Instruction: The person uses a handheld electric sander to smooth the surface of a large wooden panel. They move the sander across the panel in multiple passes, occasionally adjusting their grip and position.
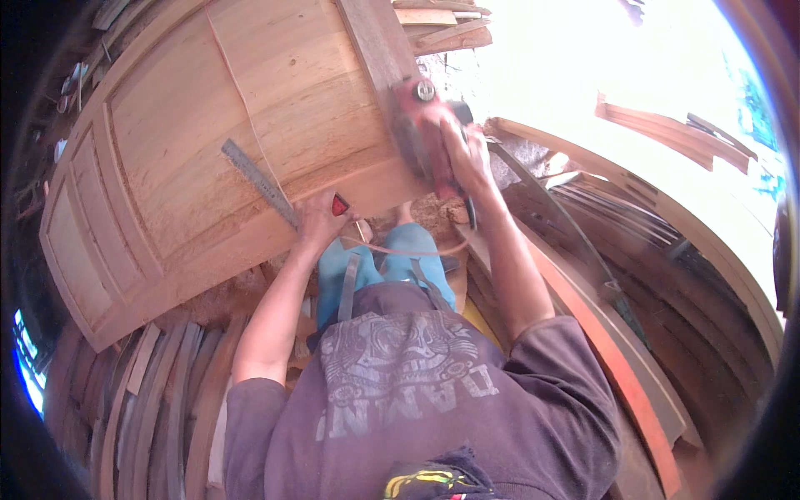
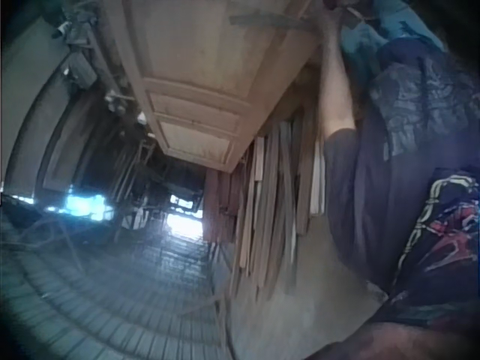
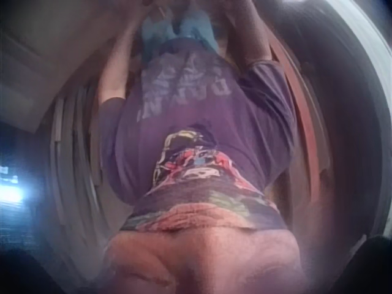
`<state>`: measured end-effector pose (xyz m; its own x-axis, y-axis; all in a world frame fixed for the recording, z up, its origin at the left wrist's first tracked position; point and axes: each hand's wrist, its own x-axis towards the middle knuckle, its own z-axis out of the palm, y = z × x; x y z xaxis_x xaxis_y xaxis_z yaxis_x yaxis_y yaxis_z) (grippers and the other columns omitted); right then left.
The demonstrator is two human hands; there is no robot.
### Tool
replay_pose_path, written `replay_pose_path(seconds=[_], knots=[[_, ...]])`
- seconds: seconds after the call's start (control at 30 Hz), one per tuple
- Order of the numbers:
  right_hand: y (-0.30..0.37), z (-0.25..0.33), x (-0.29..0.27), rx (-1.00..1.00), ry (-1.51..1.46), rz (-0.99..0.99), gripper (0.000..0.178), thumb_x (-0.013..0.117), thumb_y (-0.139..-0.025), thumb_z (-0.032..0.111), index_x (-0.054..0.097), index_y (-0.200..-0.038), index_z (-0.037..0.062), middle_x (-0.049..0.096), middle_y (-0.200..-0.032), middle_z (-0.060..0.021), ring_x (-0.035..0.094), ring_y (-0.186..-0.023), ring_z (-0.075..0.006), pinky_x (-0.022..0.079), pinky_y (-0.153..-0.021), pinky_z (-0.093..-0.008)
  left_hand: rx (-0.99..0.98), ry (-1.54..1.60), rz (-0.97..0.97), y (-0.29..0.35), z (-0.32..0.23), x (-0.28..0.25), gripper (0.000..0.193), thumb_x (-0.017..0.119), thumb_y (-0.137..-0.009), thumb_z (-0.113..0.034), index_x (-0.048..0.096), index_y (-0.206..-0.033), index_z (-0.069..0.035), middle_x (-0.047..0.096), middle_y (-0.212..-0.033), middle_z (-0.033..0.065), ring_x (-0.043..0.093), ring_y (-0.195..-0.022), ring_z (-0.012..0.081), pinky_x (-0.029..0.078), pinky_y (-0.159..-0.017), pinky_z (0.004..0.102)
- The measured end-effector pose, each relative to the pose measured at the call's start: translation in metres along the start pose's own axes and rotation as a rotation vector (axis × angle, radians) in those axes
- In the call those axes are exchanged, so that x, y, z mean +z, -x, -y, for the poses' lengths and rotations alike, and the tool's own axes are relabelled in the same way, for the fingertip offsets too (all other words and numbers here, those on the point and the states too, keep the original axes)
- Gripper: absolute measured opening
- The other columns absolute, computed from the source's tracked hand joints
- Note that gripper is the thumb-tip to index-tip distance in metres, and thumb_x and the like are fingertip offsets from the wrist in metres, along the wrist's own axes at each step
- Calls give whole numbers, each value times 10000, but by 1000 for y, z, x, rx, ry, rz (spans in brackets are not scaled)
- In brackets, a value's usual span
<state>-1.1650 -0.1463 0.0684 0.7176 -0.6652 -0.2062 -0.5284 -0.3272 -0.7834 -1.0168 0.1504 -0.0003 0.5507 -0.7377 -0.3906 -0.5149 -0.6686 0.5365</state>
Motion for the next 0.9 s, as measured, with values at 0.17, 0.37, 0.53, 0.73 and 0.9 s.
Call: replay_pose_path(seconds=[0.17, 0.37, 0.53, 0.73, 0.9], knots=[[126, -7, 0, 124, -154, -150, 399, 561, -1074, 310, 754, -1169, -25, 754, -970, -252, 731, -867, -303, 526, -858, -421, 25, -38, 44, -5, -10, -5, 514, 885, -807, -527, 718, -1026, -94, 768, -916, 120, 745, -944, 328, 499, -903, 496], [247, 3, -27, 512, -178, -198, 454, 588, -1090, 367, 741, -1223, -40, 742, -1022, -147, 649, -922, -236, 514, -869, -370, 291, 251, 15, -3, -135, -40, 497, 839, -864, -577, 686, -860, -104, 747, -781, 91, 751, -758, 261, 582, -755, 418], [316, 1, -27, 720, -191, -314, 528, 558, -1104, 422, 729, -1262, -52, 740, -1127, -172, 651, -1050, -220, 497, -948, -383, 718, 390, 26, 26, -237, -32, 502, 834, -855, -542, 646, -893, -78, 717, -786, 124, 748, -797, 330, 576, -787, 453], [345, 17, -17, 770, -392, -522, 549, 518, -1118, 500, 752, -1036, 9, 638, -754, 0, 547, -616, -75, 418, -545, -263, 783, 561, 53, 31, -242, 29, 570, 799, -860, -598, 618, -937, -63, 701, -890, 136, 713, -890, 376, 573, -806, 478], [359, 9, -19, 895, -530, -528, 564, 544, -1105, 527, 725, -987, 6, 598, -685, 13, 533, -543, -89, 414, -495, -259, 567, 446, 162, -1, -179, 72, 507, 833, -858, -498, 602, -954, -57, 692, -983, 160, 690, -1003, 373, 546, -864, 495]])
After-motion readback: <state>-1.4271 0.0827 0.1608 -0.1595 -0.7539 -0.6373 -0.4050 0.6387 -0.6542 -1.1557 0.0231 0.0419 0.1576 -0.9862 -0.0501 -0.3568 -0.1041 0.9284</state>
